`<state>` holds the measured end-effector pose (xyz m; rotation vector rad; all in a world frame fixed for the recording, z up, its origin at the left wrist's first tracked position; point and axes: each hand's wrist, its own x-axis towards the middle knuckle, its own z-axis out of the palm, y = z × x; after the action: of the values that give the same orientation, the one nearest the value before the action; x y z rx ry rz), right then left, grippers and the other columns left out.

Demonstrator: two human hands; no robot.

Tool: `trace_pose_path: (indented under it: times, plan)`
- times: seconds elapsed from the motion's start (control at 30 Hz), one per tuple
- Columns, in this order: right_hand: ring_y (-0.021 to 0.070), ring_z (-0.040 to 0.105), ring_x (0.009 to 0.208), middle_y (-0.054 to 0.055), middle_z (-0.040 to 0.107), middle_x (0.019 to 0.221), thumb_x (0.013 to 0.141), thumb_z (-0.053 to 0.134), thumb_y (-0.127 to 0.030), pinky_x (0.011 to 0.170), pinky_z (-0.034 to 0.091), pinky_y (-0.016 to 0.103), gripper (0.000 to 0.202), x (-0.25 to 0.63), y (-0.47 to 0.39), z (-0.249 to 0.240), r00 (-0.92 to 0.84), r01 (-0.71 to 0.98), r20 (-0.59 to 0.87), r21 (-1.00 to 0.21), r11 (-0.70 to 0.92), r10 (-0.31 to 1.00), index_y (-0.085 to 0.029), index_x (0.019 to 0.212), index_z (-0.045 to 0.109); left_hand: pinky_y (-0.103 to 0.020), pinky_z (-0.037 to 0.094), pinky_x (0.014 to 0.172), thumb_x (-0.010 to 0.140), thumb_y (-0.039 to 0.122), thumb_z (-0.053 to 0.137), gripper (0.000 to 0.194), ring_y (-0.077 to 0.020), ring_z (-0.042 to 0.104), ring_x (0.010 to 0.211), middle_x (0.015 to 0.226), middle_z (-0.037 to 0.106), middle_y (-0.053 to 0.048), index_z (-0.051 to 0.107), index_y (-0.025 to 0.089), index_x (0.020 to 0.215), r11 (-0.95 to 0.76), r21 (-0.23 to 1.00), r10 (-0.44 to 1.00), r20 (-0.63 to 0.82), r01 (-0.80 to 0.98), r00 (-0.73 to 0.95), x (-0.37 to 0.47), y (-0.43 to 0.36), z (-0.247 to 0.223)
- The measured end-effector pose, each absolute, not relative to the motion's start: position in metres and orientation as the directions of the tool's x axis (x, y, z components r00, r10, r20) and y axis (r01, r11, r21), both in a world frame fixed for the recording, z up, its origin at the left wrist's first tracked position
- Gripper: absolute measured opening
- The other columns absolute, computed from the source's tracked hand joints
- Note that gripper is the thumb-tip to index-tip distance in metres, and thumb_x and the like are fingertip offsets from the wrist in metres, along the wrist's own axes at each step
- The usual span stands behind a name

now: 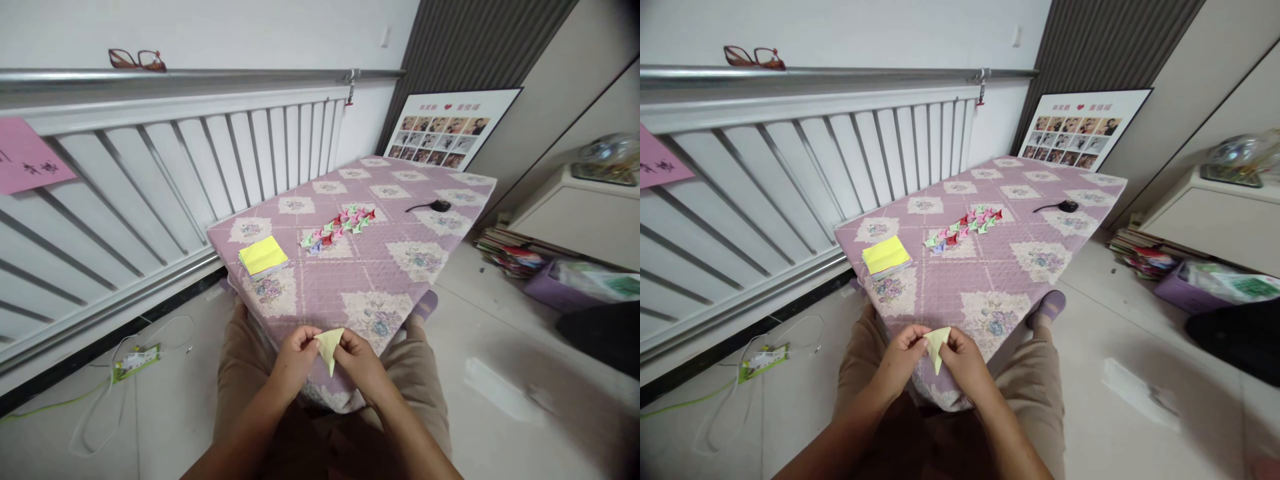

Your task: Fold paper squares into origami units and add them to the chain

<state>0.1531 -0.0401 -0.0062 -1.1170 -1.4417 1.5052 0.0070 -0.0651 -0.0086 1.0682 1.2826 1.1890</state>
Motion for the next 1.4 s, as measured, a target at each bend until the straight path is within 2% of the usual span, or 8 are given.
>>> trace_pose_path:
  times: [0.27, 0.6, 0.73, 0.83, 0.93, 1.1, 1.23, 1.4]
  plan:
    - [0.0131, 0.053, 0.064, -0.002, 0.061, 0.068, 0.077, 0.055, -0.026, 0.061, 0.042, 0.023, 0.013, 0.154, -0.045, 0.008, -0.298, 0.174, -0.011, -0.984, 0.043, 0.955, -0.017, 0.077, 0.063, -0.024, 0.042, 0.068, 0.077, 0.024, 0.057, 0.013, -0.0127, 0.055, 0.069, 0.075, 0.063, 0.0, 0.063, 0.017, 0.087, 0.137, 0.991, 0.988, -0.137, -0.014, -0.065, 0.004, -0.069, 0.0]
    - [0.014, 0.057, 0.064, -0.001, 0.066, 0.07, 0.073, 0.06, -0.032, 0.062, 0.046, 0.025, 0.015, 0.154, -0.048, 0.02, -0.401, 0.108, -0.091, -0.993, -0.052, 0.912, -0.018, 0.077, 0.063, -0.022, 0.039, 0.057, 0.062, 0.041, 0.079, 0.038, -0.0083, 0.049, 0.055, 0.061, 0.054, 0.003, 0.053, 0.015, 0.071, 0.33, 0.813, 0.944, -0.296, -0.479, 0.148, 0.002, -0.072, 0.003]
    - [0.0137, 0.057, 0.062, -0.001, 0.065, 0.069, 0.074, 0.057, -0.028, 0.06, 0.045, 0.024, 0.013, 0.154, -0.05, 0.023, -0.416, 0.072, -0.103, -0.994, -0.08, 0.903, -0.018, 0.08, 0.062, -0.022, 0.039, 0.057, 0.064, 0.042, 0.078, 0.039, -0.0087, 0.05, 0.056, 0.06, 0.054, 0.003, 0.051, 0.016, 0.072, 0.402, 0.764, 0.915, -0.314, -0.505, 0.254, 0.0, -0.072, 0.004]
    - [0.0134, 0.055, 0.061, 0.0, 0.064, 0.068, 0.073, 0.053, -0.024, 0.057, 0.043, 0.023, 0.011, 0.154, -0.049, 0.018, -0.32, 0.165, -0.066, -0.986, -0.013, 0.945, -0.018, 0.077, 0.061, -0.024, 0.042, 0.062, 0.075, 0.039, 0.067, 0.025, -0.0107, 0.053, 0.063, 0.068, 0.057, 0.001, 0.056, 0.016, 0.079, 0.285, 0.917, 0.958, -0.261, -0.28, 0.119, 0.001, -0.069, 0.002]
    - [0.014, 0.055, 0.063, -0.001, 0.063, 0.068, 0.074, 0.05, -0.024, 0.057, 0.043, 0.023, 0.012, 0.157, -0.046, 0.014, -0.251, 0.269, -0.03, -0.962, 0.04, 0.968, -0.018, 0.076, 0.06, -0.028, 0.046, 0.074, 0.082, 0.026, 0.055, 0.02, -0.0151, 0.058, 0.082, 0.092, 0.063, -0.004, 0.06, 0.019, 0.1, 0.058, 0.987, 0.997, -0.049, 0.152, -0.065, 0.0, -0.071, 0.004]
    - [0.0135, 0.051, 0.06, -0.002, 0.058, 0.062, 0.071, 0.048, -0.024, 0.055, 0.038, 0.022, 0.01, 0.16, -0.044, 0.019, -0.223, 0.4, -0.02, -0.914, 0.073, 0.975, -0.02, 0.068, 0.056, -0.034, 0.047, 0.087, 0.089, 0.018, 0.046, 0.026, -0.019, 0.057, 0.096, 0.105, 0.059, -0.008, 0.062, 0.021, 0.109, -0.424, 0.672, 0.896, 0.407, 0.607, 0.176, -0.003, -0.087, 0.015]
    - [0.0129, 0.048, 0.059, -0.003, 0.053, 0.06, 0.071, 0.049, -0.024, 0.055, 0.036, 0.022, 0.008, 0.161, -0.045, 0.022, -0.248, 0.425, -0.016, -0.9, 0.093, 0.969, -0.02, 0.067, 0.055, -0.034, 0.049, 0.077, 0.093, 0.018, 0.04, 0.029, -0.0206, 0.058, 0.087, 0.097, 0.061, -0.009, 0.065, 0.022, 0.109, -0.554, 0.409, 0.817, 0.435, 0.725, 0.379, 0.001, -0.092, 0.018]
    - [0.0119, 0.046, 0.06, -0.005, 0.051, 0.06, 0.068, 0.052, -0.021, 0.055, 0.034, 0.021, 0.002, 0.161, -0.048, 0.025, -0.275, 0.451, -0.004, -0.884, 0.125, 0.961, -0.02, 0.066, 0.052, -0.033, 0.048, 0.074, 0.094, 0.022, 0.042, 0.026, -0.02, 0.057, 0.083, 0.095, 0.061, -0.008, 0.065, 0.023, 0.105, -0.567, 0.271, 0.806, 0.375, 0.778, 0.457, 0.002, -0.084, 0.017]
